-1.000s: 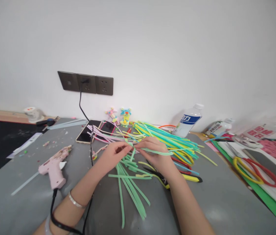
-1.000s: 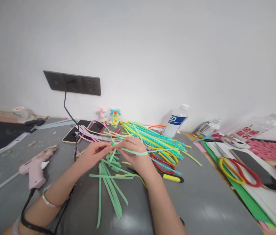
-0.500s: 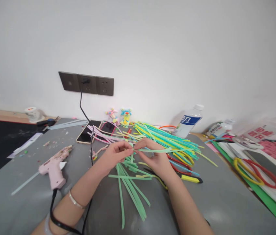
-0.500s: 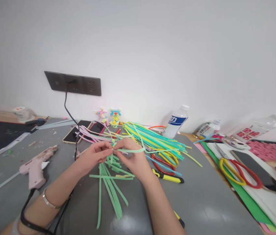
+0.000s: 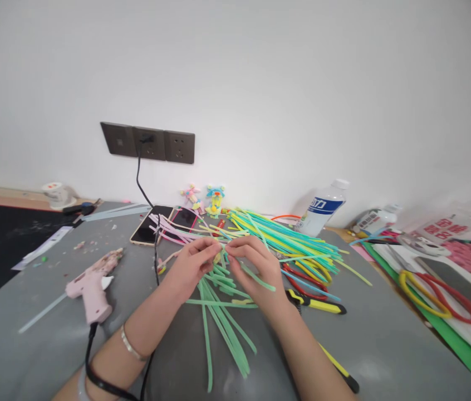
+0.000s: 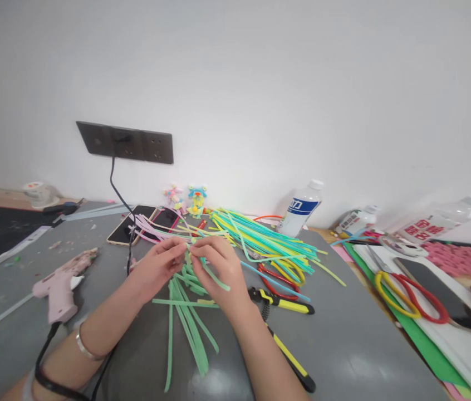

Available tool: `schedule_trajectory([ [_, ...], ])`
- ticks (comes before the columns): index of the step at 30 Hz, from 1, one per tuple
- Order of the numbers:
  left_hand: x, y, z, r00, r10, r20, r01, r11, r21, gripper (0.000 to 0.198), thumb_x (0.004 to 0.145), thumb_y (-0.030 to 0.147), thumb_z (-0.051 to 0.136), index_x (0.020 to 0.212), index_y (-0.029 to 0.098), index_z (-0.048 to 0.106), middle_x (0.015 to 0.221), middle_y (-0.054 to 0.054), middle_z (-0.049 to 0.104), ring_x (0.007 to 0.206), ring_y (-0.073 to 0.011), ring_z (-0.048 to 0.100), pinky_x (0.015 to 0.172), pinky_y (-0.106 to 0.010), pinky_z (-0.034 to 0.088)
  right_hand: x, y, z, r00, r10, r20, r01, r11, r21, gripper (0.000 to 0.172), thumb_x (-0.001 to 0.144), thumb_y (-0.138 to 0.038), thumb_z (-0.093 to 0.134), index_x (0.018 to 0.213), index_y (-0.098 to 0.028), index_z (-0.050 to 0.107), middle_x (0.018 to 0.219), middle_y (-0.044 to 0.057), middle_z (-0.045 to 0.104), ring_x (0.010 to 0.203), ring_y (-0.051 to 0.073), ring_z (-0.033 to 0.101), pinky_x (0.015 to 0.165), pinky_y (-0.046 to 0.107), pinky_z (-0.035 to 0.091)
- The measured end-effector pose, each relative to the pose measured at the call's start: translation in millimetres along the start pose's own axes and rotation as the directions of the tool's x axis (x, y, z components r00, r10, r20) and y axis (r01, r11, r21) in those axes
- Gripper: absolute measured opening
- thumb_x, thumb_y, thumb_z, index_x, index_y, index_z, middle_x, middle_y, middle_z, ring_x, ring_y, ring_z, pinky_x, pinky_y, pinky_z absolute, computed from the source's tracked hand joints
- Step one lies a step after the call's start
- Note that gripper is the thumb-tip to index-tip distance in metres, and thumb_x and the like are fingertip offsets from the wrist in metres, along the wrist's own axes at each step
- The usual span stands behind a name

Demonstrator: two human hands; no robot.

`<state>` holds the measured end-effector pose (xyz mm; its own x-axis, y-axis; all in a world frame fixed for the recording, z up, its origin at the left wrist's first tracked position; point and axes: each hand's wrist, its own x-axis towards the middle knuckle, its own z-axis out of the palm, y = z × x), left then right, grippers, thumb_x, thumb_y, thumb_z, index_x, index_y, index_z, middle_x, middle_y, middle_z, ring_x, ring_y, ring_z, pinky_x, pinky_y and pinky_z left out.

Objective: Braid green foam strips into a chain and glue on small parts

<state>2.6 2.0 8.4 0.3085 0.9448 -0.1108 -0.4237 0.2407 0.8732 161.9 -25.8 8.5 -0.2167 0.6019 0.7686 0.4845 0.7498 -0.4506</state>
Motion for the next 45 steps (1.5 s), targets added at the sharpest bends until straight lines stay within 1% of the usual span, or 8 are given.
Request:
schedule_trajectory([
  [5, -1, -2, 0.6, 1.0, 0.009, -0.028, -0.012, 0.997, -0.081, 0.031, 0.061, 0.035, 0.086, 0.064, 0.014, 0.063, 0.054, 0.006, 0.043, 0.051, -0.0053, 0.033, 0.046, -0.017, 0.027, -2, 0, 5, 1.0, 0.006, 0.022, -0.006, 1.0, 0.01, 0.016, 0.086, -0.006, 0.058, 0.088, -0.021, 0.059, 0.093, 0.007, 0.063, 0.089, 0.02, 0.062, 0.078, 0.035, 0.05],
  [13, 1, -2, 0.4, 0.995, -0.064, -0.07, 0.05, 0.98, -0.191, 0.032, 0.056, 0.033, 0.089, 0.065, 0.014, 0.065, 0.056, 0.006, 0.047, 0.052, -0.0056, 0.04, 0.046, -0.016, 0.034, -3, -2, 5, 0.995, -0.048, 0.091, 0.053, 0.997, -0.053, 0.025, 0.083, -0.012, 0.066, 0.105, -0.022, 0.056, 0.102, 0.01, 0.063, 0.095, 0.023, 0.06, 0.081, 0.038, 0.051],
  [21, 1, -1, 1.9, 0.997, -0.065, -0.039, 0.058, 0.986, -0.159, 0.036, 0.056, 0.037, 0.088, 0.061, 0.014, 0.061, 0.055, 0.006, 0.044, 0.053, -0.0057, 0.038, 0.046, -0.016, 0.033, -3, 1, 2, 0.999, -0.054, -0.002, 0.053, 0.992, -0.111, 0.019, 0.085, -0.012, 0.066, 0.1, -0.022, 0.064, 0.094, 0.007, 0.068, 0.089, 0.022, 0.063, 0.078, 0.037, 0.049],
  [25, 1, 0, 0.2, 0.998, -0.059, 0.015, 0.06, 0.993, -0.099, 0.034, 0.06, 0.037, 0.086, 0.067, 0.014, 0.062, 0.058, 0.005, 0.048, 0.054, -0.006, 0.041, 0.047, -0.017, 0.033, 1, 5, -3, 0.995, 0.038, -0.092, -0.039, 0.999, -0.01, 0.009, 0.085, -0.014, 0.068, 0.09, -0.022, 0.069, 0.083, 0.005, 0.072, 0.081, 0.021, 0.066, 0.075, 0.036, 0.049],
  [28, 0, 0, -0.6, 0.996, -0.078, 0.046, 0.081, 0.995, -0.062, 0.034, 0.064, 0.04, 0.084, 0.078, 0.016, 0.065, 0.062, 0.003, 0.056, 0.058, -0.0076, 0.049, 0.05, -0.017, 0.035, 3, 10, -7, 0.987, 0.151, -0.054, -0.142, 0.978, 0.151, 0.006, 0.085, -0.017, 0.068, 0.086, -0.022, 0.071, 0.08, 0.004, 0.073, 0.077, 0.02, 0.066, 0.073, 0.035, 0.05],
  [35, -4, 2, -0.3, 0.978, -0.107, 0.179, 0.103, 0.994, 0.029, 0.03, 0.068, 0.036, 0.082, 0.066, 0.015, 0.06, 0.059, 0.003, 0.057, 0.051, -0.0058, 0.047, 0.049, -0.018, 0.035, 3, 17, -11, 0.937, 0.349, 0.018, -0.33, 0.866, 0.376, 0.014, 0.086, -0.033, 0.066, 0.083, -0.02, 0.073, 0.077, 0.004, 0.069, 0.072, 0.019, 0.062, 0.069, 0.033, 0.049],
  [38, -7, 3, -2.3, 0.949, -0.195, 0.246, 0.188, 0.981, 0.052, 0.029, 0.068, 0.035, 0.083, 0.065, 0.014, 0.062, 0.06, 0.001, 0.058, 0.052, -0.0068, 0.05, 0.05, -0.018, 0.037, 4, 15, -13, 0.893, 0.418, 0.166, -0.44, 0.735, 0.515, 0.021, 0.086, -0.04, 0.067, 0.083, -0.019, 0.071, 0.075, 0.003, 0.066, 0.068, 0.017, 0.06, 0.065, 0.03, 0.05],
  [45, -11, 1, -6.7, 0.81, -0.361, 0.463, 0.371, 0.926, 0.074, 0.033, 0.063, 0.04, 0.085, 0.071, 0.012, 0.071, 0.063, -0.003, 0.061, 0.049, -0.0072, 0.05, 0.042, -0.019, 0.033, 5, 7, -18, 0.826, 0.268, 0.496, -0.561, 0.486, 0.671, 0.023, 0.081, -0.041, 0.072, 0.079, -0.018, 0.069, 0.074, 0.001, 0.059, 0.066, 0.015, 0.056, 0.063, 0.028, 0.048],
])
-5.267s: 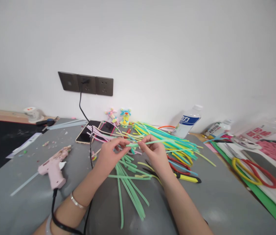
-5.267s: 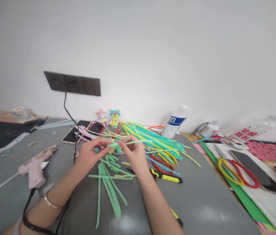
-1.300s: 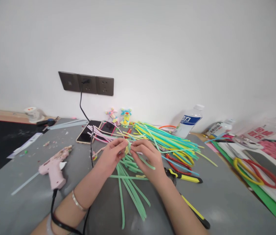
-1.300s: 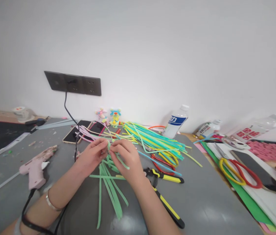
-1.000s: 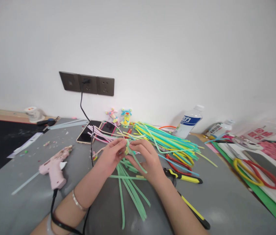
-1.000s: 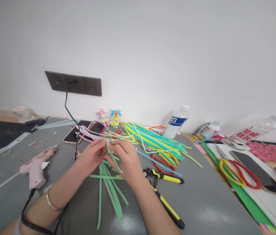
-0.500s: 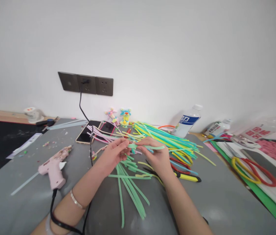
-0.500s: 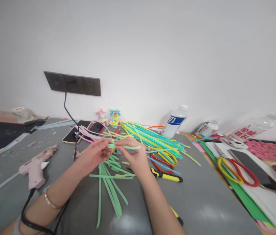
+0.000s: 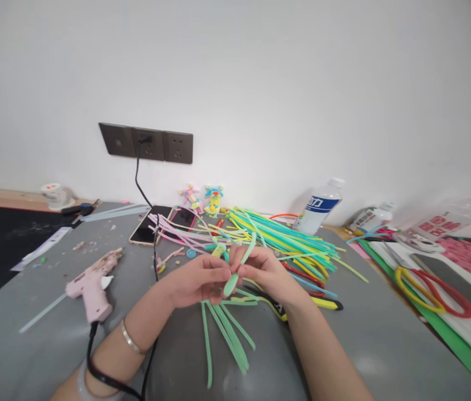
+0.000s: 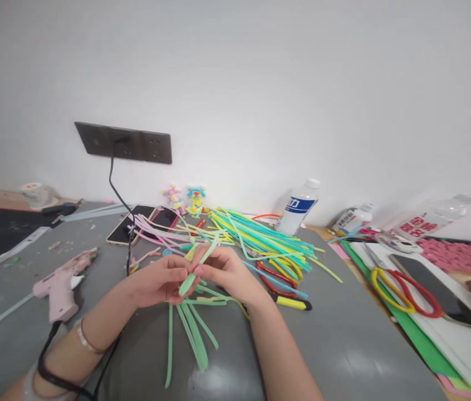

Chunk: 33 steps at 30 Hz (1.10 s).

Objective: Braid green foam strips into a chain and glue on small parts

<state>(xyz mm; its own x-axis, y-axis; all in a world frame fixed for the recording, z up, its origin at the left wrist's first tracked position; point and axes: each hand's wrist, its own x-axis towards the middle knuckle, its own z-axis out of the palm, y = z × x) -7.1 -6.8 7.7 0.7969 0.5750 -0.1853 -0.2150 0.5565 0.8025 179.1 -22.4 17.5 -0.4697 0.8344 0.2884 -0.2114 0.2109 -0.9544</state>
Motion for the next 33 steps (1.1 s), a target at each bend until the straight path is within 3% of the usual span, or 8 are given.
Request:
schedule_trajectory([
  [5, -2.0, -0.7, 3.3, 0.984, -0.088, 0.157, 0.083, 0.996, 0.036, 0.036, 0.063, 0.043, 0.085, 0.075, 0.011, 0.075, 0.061, -0.004, 0.061, 0.043, -0.0062, 0.044, 0.038, -0.021, 0.024, 0.4, 1.0, 4.0, 0.998, 0.007, 0.057, -0.012, 0.996, 0.09, 0.018, 0.079, -0.035, 0.076, 0.079, -0.019, 0.069, 0.074, -0.001, 0.056, 0.064, 0.013, 0.053, 0.062, 0.026, 0.044],
  [10, -2.8, -0.9, 5.8, 0.973, -0.105, 0.205, 0.105, 0.994, 0.01, 0.043, 0.057, 0.052, 0.085, 0.069, 0.011, 0.075, 0.055, -0.003, 0.059, 0.04, -0.0069, 0.042, 0.038, -0.022, 0.017, 1.9, 1.3, 5.5, 0.996, -0.072, 0.054, 0.066, 0.991, 0.113, 0.019, 0.075, -0.034, 0.079, 0.07, -0.019, 0.068, 0.07, 0.0, 0.056, 0.067, 0.014, 0.051, 0.063, 0.027, 0.044],
  [17, -2.9, -2.1, 5.8, 0.974, -0.13, 0.187, 0.121, 0.991, 0.063, 0.044, 0.053, 0.053, 0.086, 0.067, 0.013, 0.076, 0.053, -0.002, 0.059, 0.04, -0.008, 0.043, 0.039, -0.023, 0.02, 0.9, -1.3, 7.1, 0.998, -0.051, 0.046, 0.048, 0.997, 0.065, 0.023, 0.075, -0.039, 0.078, 0.069, -0.019, 0.068, 0.068, 0.0, 0.057, 0.065, 0.015, 0.052, 0.063, 0.029, 0.045],
  [33, -0.4, -3.8, 6.1, 0.985, -0.03, 0.168, 0.026, 0.999, 0.024, 0.039, 0.054, 0.048, 0.088, 0.06, 0.013, 0.073, 0.051, -0.002, 0.058, 0.043, -0.0086, 0.046, 0.041, -0.023, 0.026, 1.1, 6.7, 6.3, 0.999, -0.05, 0.016, 0.05, 0.998, 0.023, 0.026, 0.081, -0.043, 0.072, 0.076, -0.018, 0.069, 0.073, 0.001, 0.057, 0.067, 0.015, 0.053, 0.065, 0.029, 0.044],
])
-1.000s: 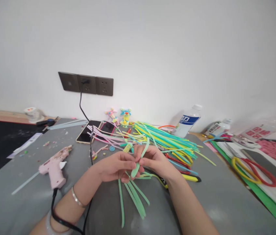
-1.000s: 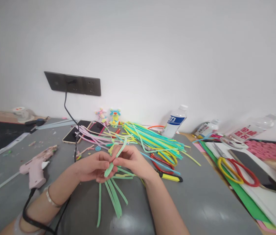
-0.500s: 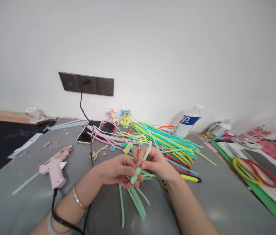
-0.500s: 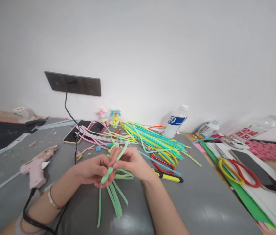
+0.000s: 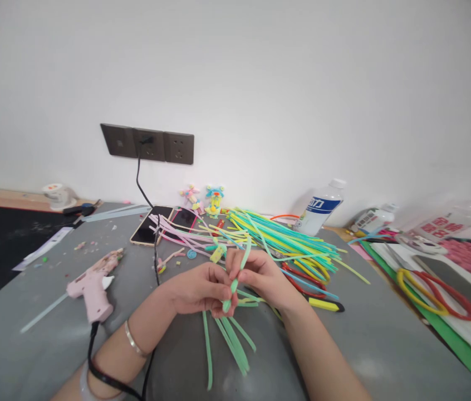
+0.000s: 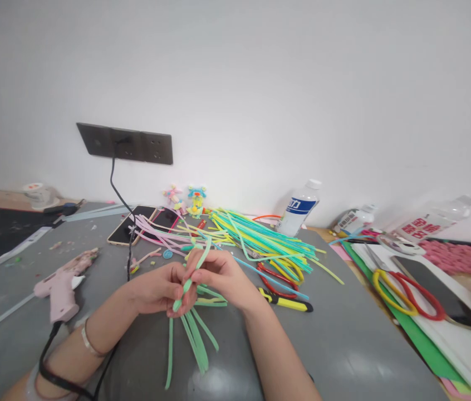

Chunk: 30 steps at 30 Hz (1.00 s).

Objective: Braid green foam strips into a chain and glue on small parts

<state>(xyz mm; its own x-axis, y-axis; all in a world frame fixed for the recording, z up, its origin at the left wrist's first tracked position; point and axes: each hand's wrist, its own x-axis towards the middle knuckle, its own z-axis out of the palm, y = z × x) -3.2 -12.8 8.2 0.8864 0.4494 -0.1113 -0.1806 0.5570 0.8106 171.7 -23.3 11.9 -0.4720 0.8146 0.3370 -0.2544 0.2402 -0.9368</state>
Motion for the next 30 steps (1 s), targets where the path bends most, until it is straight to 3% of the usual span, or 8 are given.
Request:
schedule_trajectory([
  [7, 2, 0, -1.9, 0.994, 0.037, -0.105, -0.038, 0.999, -0.006, 0.046, 0.053, 0.052, 0.087, 0.063, 0.011, 0.068, 0.052, -0.001, 0.058, 0.042, -0.0076, 0.047, 0.039, -0.021, 0.026, 0, -6, 0, 0.999, 0.032, -0.012, -0.032, 0.999, -0.024, 0.028, 0.078, -0.045, 0.074, 0.074, -0.018, 0.067, 0.071, 0.0, 0.056, 0.065, 0.015, 0.052, 0.061, 0.028, 0.044],
  [18, 1, 1, -3.7, 0.997, 0.008, -0.082, -0.009, 1.0, -0.014, 0.038, 0.062, 0.043, 0.085, 0.068, 0.012, 0.065, 0.056, 0.0, 0.056, 0.043, -0.0054, 0.04, 0.04, -0.02, 0.021, 1, -7, 0, 0.996, 0.073, -0.05, -0.073, 0.997, -0.002, 0.023, 0.081, -0.039, 0.073, 0.079, -0.017, 0.066, 0.071, -0.001, 0.057, 0.065, 0.013, 0.054, 0.063, 0.026, 0.045],
  [30, 1, 2, -11.4, 0.976, 0.057, -0.211, -0.045, 0.997, 0.058, 0.03, 0.068, 0.035, 0.083, 0.069, 0.012, 0.063, 0.063, 0.001, 0.054, 0.052, -0.0049, 0.042, 0.049, -0.019, 0.03, 3, -7, 2, 0.979, 0.142, -0.149, -0.151, 0.988, -0.046, 0.025, 0.082, -0.04, 0.071, 0.077, -0.017, 0.06, 0.071, -0.001, 0.058, 0.064, 0.012, 0.052, 0.061, 0.024, 0.044],
])
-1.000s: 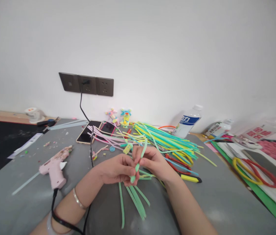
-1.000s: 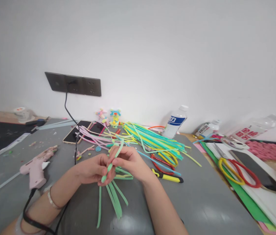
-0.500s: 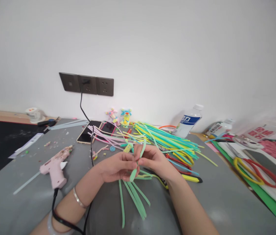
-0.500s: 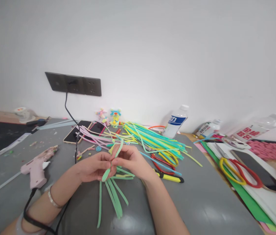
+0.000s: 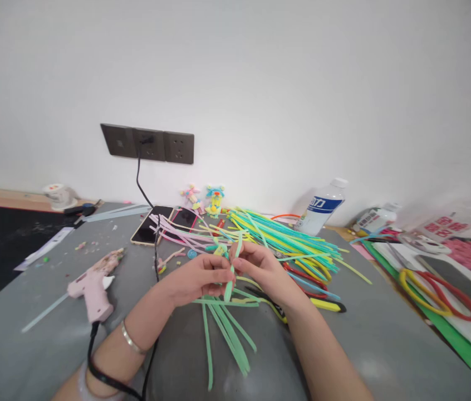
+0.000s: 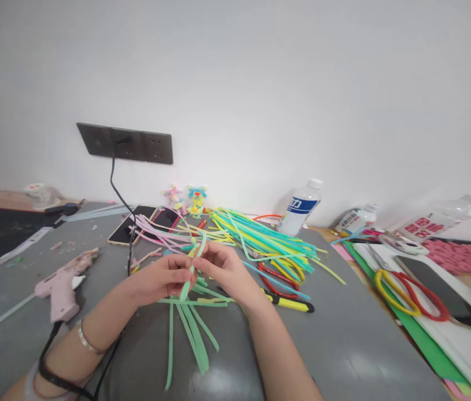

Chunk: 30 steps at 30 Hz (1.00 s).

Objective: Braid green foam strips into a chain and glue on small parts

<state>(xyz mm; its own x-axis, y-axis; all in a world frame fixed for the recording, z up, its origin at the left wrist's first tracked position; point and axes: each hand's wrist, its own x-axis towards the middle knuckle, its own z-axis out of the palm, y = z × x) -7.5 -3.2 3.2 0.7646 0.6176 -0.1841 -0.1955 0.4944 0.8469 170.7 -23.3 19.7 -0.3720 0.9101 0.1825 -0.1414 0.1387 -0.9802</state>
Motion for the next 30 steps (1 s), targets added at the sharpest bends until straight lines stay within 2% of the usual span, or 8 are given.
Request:
schedule_trajectory([
  [5, 1, -2, 0.5, 0.997, 0.066, -0.028, -0.066, 0.998, 0.0, 0.03, 0.07, 0.032, 0.081, 0.068, 0.014, 0.058, 0.065, 0.002, 0.052, 0.054, -0.0054, 0.042, 0.049, -0.018, 0.03, 1, 1, -1, 1.0, -0.003, -0.024, 0.002, 0.999, -0.047, 0.026, 0.083, -0.042, 0.069, 0.078, -0.019, 0.06, 0.069, -0.001, 0.058, 0.063, 0.013, 0.052, 0.06, 0.024, 0.042],
  [13, 1, 1, 4.2, 0.997, 0.013, -0.077, -0.015, 1.0, -0.017, 0.03, 0.071, 0.033, 0.08, 0.072, 0.015, 0.057, 0.061, 0.004, 0.046, 0.05, -0.0046, 0.037, 0.045, -0.016, 0.027, 2, 2, -2, 0.999, -0.026, -0.043, 0.023, 0.997, -0.073, 0.026, 0.083, -0.042, 0.069, 0.079, -0.019, 0.061, 0.07, -0.001, 0.059, 0.064, 0.013, 0.053, 0.061, 0.025, 0.042],
  [18, 3, -2, 2.3, 0.993, 0.054, -0.103, -0.055, 0.998, -0.009, 0.031, 0.069, 0.033, 0.082, 0.071, 0.014, 0.057, 0.061, 0.005, 0.045, 0.05, -0.0034, 0.037, 0.047, -0.015, 0.03, 2, 3, -1, 0.998, -0.021, -0.058, 0.016, 0.997, -0.079, 0.027, 0.083, -0.043, 0.068, 0.078, -0.018, 0.06, 0.069, -0.002, 0.057, 0.063, 0.012, 0.051, 0.061, 0.024, 0.042],
  [26, -1, 5, 10.1, 0.985, 0.112, -0.133, -0.119, 0.992, -0.047, 0.031, 0.074, 0.031, 0.079, 0.069, 0.017, 0.051, 0.057, 0.007, 0.04, 0.05, -0.0053, 0.032, 0.044, -0.014, 0.029, 2, 7, 6, 0.968, -0.199, -0.155, 0.18, 0.975, -0.128, 0.016, 0.087, -0.033, 0.064, 0.081, -0.019, 0.059, 0.074, -0.001, 0.057, 0.066, 0.013, 0.053, 0.062, 0.026, 0.043],
  [30, 0, 6, 12.5, 0.975, 0.135, -0.177, -0.151, 0.986, -0.076, 0.033, 0.073, 0.031, 0.079, 0.067, 0.017, 0.05, 0.058, 0.007, 0.04, 0.049, -0.0046, 0.032, 0.043, -0.013, 0.031, 2, 11, 8, 0.928, -0.329, -0.177, 0.273, 0.92, -0.281, 0.01, 0.089, -0.026, 0.061, 0.081, -0.02, 0.06, 0.075, 0.0, 0.056, 0.068, 0.015, 0.052, 0.063, 0.028, 0.042],
])
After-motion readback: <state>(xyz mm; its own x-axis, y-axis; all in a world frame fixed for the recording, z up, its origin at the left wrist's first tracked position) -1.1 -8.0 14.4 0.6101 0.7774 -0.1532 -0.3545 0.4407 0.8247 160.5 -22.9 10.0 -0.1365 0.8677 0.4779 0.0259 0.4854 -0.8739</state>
